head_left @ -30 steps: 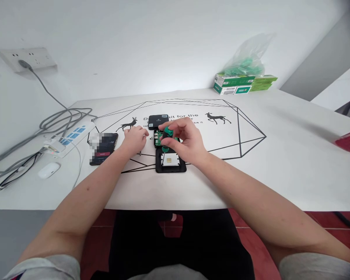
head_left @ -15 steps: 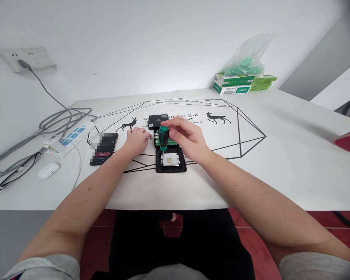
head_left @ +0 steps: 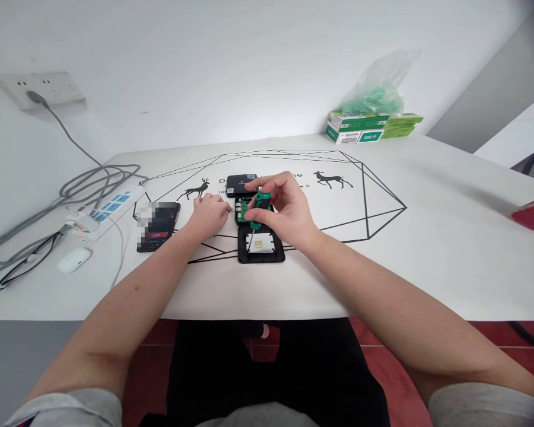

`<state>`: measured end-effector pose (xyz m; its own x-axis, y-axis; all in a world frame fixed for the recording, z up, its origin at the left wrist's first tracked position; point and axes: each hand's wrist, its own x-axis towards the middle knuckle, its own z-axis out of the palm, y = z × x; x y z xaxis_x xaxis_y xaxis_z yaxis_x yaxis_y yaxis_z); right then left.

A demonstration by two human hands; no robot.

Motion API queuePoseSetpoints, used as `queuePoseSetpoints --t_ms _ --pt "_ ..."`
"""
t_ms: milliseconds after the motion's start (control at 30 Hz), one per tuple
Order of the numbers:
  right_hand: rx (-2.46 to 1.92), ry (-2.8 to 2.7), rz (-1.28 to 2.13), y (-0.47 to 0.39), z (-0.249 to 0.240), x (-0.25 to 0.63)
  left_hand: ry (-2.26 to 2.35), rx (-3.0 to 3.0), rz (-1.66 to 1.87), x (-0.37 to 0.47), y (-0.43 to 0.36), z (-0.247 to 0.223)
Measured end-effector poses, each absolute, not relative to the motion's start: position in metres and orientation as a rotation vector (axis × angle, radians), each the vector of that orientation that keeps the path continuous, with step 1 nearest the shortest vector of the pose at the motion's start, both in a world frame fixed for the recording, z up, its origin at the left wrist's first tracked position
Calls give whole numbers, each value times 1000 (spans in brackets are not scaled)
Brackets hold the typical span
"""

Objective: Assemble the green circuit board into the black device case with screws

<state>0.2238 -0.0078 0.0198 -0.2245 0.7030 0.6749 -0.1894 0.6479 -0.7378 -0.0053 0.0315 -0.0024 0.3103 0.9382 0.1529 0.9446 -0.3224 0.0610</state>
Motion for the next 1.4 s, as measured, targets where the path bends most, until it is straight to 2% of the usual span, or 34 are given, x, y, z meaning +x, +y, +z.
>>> queuePoseSetpoints --t_ms 367,667,933,1267,1400 --pt "-243 -1842 485 -12 31 229 -1790 -2479 -233 -3 31 0" --pt "-383 -1767 555 -6 29 231 -1782 -2453 -245 -3 30 -2" --pt "-382 -1628 948 -10 20 221 -1798 -2470 -239 -4 32 -2" --pt "-360 -1795 597 -9 25 227 -1793 -2458 -230 -3 33 -3" --pt "-368 -1823 573 -8 27 232 -1808 -2435 -287 -2 33 -4"
